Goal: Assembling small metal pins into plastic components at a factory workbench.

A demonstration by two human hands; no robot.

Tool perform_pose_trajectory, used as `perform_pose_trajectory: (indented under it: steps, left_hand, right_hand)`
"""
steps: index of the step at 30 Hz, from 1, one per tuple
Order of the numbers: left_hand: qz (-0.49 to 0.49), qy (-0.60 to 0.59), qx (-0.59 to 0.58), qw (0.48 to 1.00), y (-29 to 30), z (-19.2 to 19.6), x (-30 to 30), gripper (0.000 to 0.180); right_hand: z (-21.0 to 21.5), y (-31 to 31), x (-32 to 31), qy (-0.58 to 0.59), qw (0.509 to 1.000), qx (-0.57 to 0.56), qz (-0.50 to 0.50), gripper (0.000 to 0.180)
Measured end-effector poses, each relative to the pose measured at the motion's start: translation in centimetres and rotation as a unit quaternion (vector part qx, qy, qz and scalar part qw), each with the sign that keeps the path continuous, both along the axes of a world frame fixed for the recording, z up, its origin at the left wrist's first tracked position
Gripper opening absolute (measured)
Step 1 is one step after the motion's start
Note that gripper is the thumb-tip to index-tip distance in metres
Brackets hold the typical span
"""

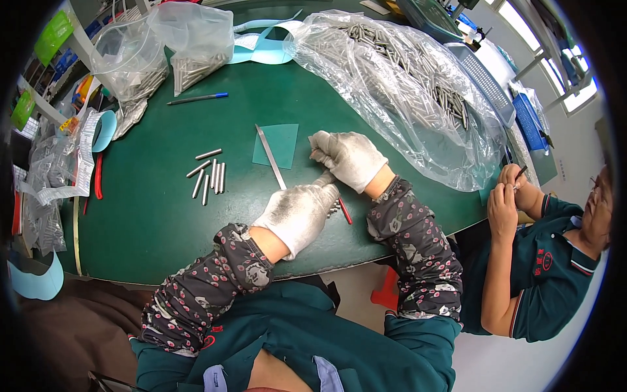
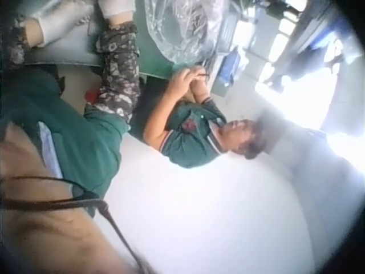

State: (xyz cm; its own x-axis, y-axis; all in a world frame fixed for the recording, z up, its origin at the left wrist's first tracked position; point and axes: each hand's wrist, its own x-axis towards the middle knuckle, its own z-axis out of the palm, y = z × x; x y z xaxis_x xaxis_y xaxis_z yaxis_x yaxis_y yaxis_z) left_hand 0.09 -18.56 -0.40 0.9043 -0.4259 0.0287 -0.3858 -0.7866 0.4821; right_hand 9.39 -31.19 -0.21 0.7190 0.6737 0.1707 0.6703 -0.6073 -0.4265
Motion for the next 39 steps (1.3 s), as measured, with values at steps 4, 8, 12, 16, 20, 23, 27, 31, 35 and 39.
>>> perform_pose_trajectory:
  steps: [4,8,12,16,20,23,27,31,35,39]
  left_hand:
    - [-0.004,0.022,0.008,1.000,-0.09,0.36,0.05,0.014]
    - [0.000,0.011,-0.006,1.000,-0.03,0.45,-0.01,0.013]
    - [-0.002,0.012,-0.010,1.000,0.00,0.14,0.04,0.011]
    - [0.000,-0.006,-0.023,1.000,-0.06,0.10,0.05,0.011]
    - [0.001,0.012,-0.021,1.000,0.09,0.23,0.04,0.011]
    - [0.003,0.019,-0.020,1.000,0.10,0.06,-0.04,0.012]
    - [-0.009,0.014,-0.009,1.000,0.01,0.57,-0.02,0.013]
    - [-0.006,0.015,-0.006,1.000,0.00,0.21,-0.03,0.014]
    - [-0.003,0.001,-0.009,1.000,0.09,0.57,-0.04,0.015]
    - [0.000,0.018,-0.006,1.000,0.13,0.55,0.00,0.014]
  right_hand:
    - [-0.06,0.30,0.23,0.013,0.999,0.033,-0.002,0.014]
    - [-0.20,-0.23,-0.02,-0.008,1.000,0.019,0.016,0.014]
    - [0.16,0.30,0.24,0.026,0.999,0.046,-0.010,0.014]
    - [-0.23,-0.17,0.25,0.036,0.998,0.053,0.011,0.013]
    - [0.24,0.05,-0.07,0.045,0.999,0.025,-0.013,0.013]
    - [0.03,-0.37,-0.31,-0.004,0.999,-0.003,0.036,0.014]
    - [0.33,-0.17,-0.27,0.005,0.999,0.043,0.003,0.014]
    - [0.13,-0.34,-0.51,-0.014,0.999,0.019,0.041,0.011]
    - [0.12,0.39,0.34,-0.026,0.998,0.055,0.027,0.011]
    - [0.13,-0.12,0.24,0.001,0.998,0.025,0.054,0.012]
